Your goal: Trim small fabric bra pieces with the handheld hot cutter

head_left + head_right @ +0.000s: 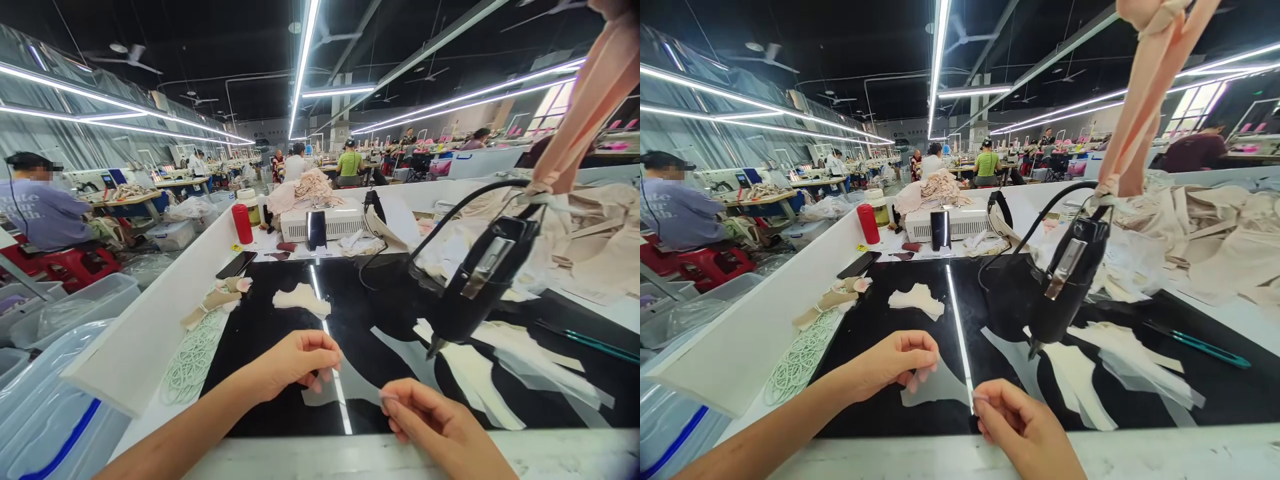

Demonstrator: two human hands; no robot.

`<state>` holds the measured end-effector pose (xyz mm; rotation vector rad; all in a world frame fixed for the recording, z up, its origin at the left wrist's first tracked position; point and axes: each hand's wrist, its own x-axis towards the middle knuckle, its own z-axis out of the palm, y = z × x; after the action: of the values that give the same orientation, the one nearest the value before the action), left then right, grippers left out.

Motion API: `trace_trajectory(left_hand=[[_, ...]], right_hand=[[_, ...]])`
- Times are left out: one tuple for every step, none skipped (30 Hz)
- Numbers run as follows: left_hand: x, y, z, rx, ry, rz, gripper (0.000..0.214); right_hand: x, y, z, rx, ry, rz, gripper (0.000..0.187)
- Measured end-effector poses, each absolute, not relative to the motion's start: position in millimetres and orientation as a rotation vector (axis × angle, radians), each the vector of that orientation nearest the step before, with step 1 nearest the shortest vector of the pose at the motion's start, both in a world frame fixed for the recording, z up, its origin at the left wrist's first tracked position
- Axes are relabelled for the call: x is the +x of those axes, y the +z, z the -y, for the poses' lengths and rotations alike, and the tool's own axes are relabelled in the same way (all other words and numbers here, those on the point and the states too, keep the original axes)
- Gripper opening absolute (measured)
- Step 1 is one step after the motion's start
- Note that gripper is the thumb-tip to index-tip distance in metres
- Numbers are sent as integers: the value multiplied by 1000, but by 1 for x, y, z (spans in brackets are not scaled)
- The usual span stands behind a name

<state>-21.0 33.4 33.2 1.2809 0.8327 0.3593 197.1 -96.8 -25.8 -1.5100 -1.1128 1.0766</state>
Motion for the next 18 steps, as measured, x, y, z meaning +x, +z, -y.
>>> trace_trajectory(left_hand=[[-23, 32, -34, 1287, 370, -844, 40], [-24, 31, -35, 1294, 381, -855, 38], [-25, 30, -36, 1301, 391, -866, 37], [-27, 29, -37, 1309, 399, -875, 35], [-28, 28, -38, 1316, 406, -883, 33], [-28, 27, -39, 1324, 411, -890, 32], [-29, 26, -40, 1332, 414, -897, 31], [-30, 25, -42, 1340, 417, -902, 30], [-30, 24, -43, 1348, 418, -907, 29], [-31, 23, -44, 1358, 419, -911, 28], [-32, 22, -45, 1369, 420, -915, 28], [-32, 21, -46, 1382, 420, -920, 27], [-33, 21, -46, 1396, 420, -924, 26], [-33, 21, -47, 1413, 419, -929, 26], [-34, 21, -47, 1431, 419, -931, 25], [-34, 22, -47, 1451, 422, -928, 25], [-35, 23, -47, 1471, 428, -921, 24], [-35, 25, -47, 1490, 435, -907, 24]], right_hand=[[196, -27, 95, -1505, 1084, 1132, 35], [194, -27, 94, -1502, 1089, 1148, 35], [193, -28, 93, -1502, 1088, 1165, 34], [191, -29, 92, -1506, 1081, 1183, 34], [190, -30, 91, -1512, 1073, 1200, 34], [189, -31, 90, -1521, 1064, 1216, 33], [188, -31, 90, -1529, 1052, 1230, 33], [187, -31, 89, -1537, 1040, 1243, 33], [186, -30, 89, -1547, 1024, 1257, 32], [185, -29, 89, -1560, 1000, 1275, 32], [185, -28, 89, -1573, 968, 1295, 32], [184, -26, 89, -1585, 933, 1316, 31], [183, -25, 90, -1591, 903, 1334, 31], [182, -23, 90, -1592, 882, 1345, 30], [181, -21, 90, -1584, 872, 1350, 30], [180, -19, 91, -1569, 875, 1349, 29], [179, -18, 91, -1546, 888, 1345, 28], [179, -16, 92, -1515, 907, 1341, 28]])
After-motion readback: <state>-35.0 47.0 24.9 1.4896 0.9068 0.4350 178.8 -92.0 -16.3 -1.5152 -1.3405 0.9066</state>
